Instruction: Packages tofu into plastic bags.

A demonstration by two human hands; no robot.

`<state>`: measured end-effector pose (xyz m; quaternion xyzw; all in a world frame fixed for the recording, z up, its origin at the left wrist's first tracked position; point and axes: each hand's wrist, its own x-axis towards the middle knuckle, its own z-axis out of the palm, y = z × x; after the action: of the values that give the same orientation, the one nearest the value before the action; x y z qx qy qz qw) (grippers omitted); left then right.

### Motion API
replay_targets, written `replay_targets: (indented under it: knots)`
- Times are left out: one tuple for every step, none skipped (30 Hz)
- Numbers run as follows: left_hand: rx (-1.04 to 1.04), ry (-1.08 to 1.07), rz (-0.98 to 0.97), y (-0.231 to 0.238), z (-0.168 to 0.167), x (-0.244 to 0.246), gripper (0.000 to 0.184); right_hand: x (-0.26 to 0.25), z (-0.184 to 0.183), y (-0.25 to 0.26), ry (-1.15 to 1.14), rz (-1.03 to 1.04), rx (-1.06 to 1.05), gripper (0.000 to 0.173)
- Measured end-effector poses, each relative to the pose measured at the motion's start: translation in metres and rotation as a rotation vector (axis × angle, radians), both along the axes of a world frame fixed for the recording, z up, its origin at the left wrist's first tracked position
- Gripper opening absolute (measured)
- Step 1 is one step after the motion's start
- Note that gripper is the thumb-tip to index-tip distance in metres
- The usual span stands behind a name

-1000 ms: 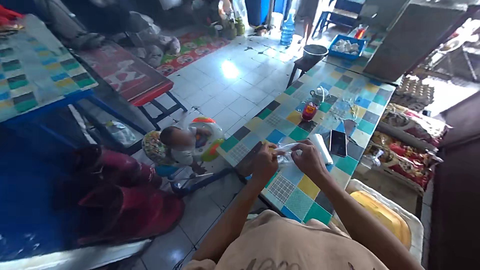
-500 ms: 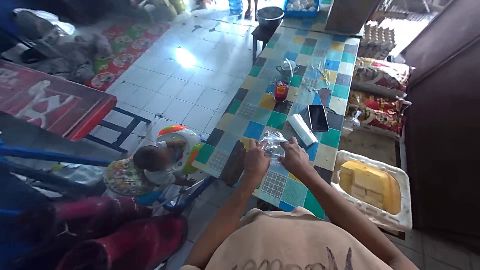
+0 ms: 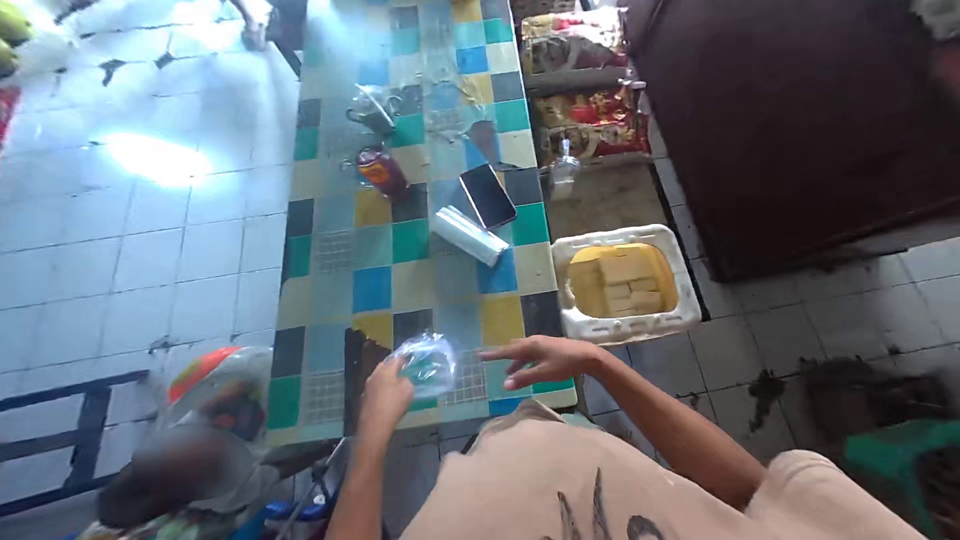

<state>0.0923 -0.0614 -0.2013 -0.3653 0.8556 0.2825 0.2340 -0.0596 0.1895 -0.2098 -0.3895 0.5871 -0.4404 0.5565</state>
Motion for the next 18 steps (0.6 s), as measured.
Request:
replay_targets:
  knots:
    - [0.008, 0.014, 0.025, -0.004, -0.002, 0.009, 0.036, -0.014, -0.003, 0.028, -0.082, -0.077, 0.048, 0.051]
    - [0.011, 0.04, 0.066, -0.008, -0.005, 0.018, 0.035, -0.031, -0.006, 0.056, -0.151, -0.192, 0.14, 0.045]
    - [0.01, 0.067, 0.115, -0.01, -0.005, 0.029, 0.034, -0.048, -0.012, 0.084, -0.205, -0.32, 0.249, 0.04]
    - [0.008, 0.089, 0.164, -0.011, -0.005, 0.038, 0.034, -0.066, -0.019, 0.108, -0.219, -0.45, 0.369, 0.037]
    - [0.006, 0.113, 0.217, -0.011, -0.003, 0.045, 0.035, -0.086, -0.031, 0.128, -0.191, -0.574, 0.488, 0.034]
    - [0.002, 0.135, 0.27, -0.009, 0.0, 0.05, 0.036, -0.104, -0.045, 0.144, -0.127, -0.669, 0.611, 0.033]
    - [-0.001, 0.15, 0.312, -0.006, 0.004, 0.054, 0.039, -0.12, -0.061, 0.156, -0.035, -0.716, 0.736, 0.033]
    - [-0.003, 0.161, 0.344, -0.002, 0.008, 0.054, 0.042, -0.135, -0.077, 0.164, 0.072, -0.702, 0.841, 0.034]
    - [-0.006, 0.174, 0.367, 0.001, 0.011, 0.053, 0.042, -0.148, -0.091, 0.169, 0.179, -0.658, 0.909, 0.035]
    - [-0.008, 0.177, 0.385, 0.005, 0.013, 0.051, 0.041, -0.16, -0.103, 0.169, 0.264, -0.614, 0.938, 0.037]
    - [-0.009, 0.173, 0.386, 0.009, 0.015, 0.049, 0.04, -0.168, -0.115, 0.168, 0.326, -0.58, 0.957, 0.041]
    - [-0.009, 0.175, 0.378, 0.012, 0.016, 0.047, 0.04, -0.176, -0.128, 0.168, 0.363, -0.563, 0.967, 0.046]
    - [-0.009, 0.178, 0.367, 0.014, 0.017, 0.046, 0.04, -0.183, -0.14, 0.168, 0.384, -0.559, 0.977, 0.051]
    - [-0.015, 0.179, 0.355, 0.016, 0.018, 0.045, 0.04, -0.189, -0.153, 0.169, 0.387, -0.559, 0.998, 0.056]
    - [-0.025, 0.176, 0.349, 0.017, 0.02, 0.043, 0.039, -0.194, -0.164, 0.17, 0.378, -0.571, 1.028, 0.06]
    - [-0.042, 0.182, 0.347, 0.019, 0.023, 0.041, 0.038, -0.197, -0.173, 0.172, 0.369, -0.6, 1.037, 0.061]
    - [-0.052, 0.188, 0.35, 0.02, 0.026, 0.039, 0.037, -0.196, -0.178, 0.172, 0.348, -0.642, 1.021, 0.058]
    - [-0.058, 0.189, 0.355, 0.022, 0.028, 0.038, 0.036, -0.192, -0.179, 0.171, 0.308, -0.688, 0.97, 0.052]
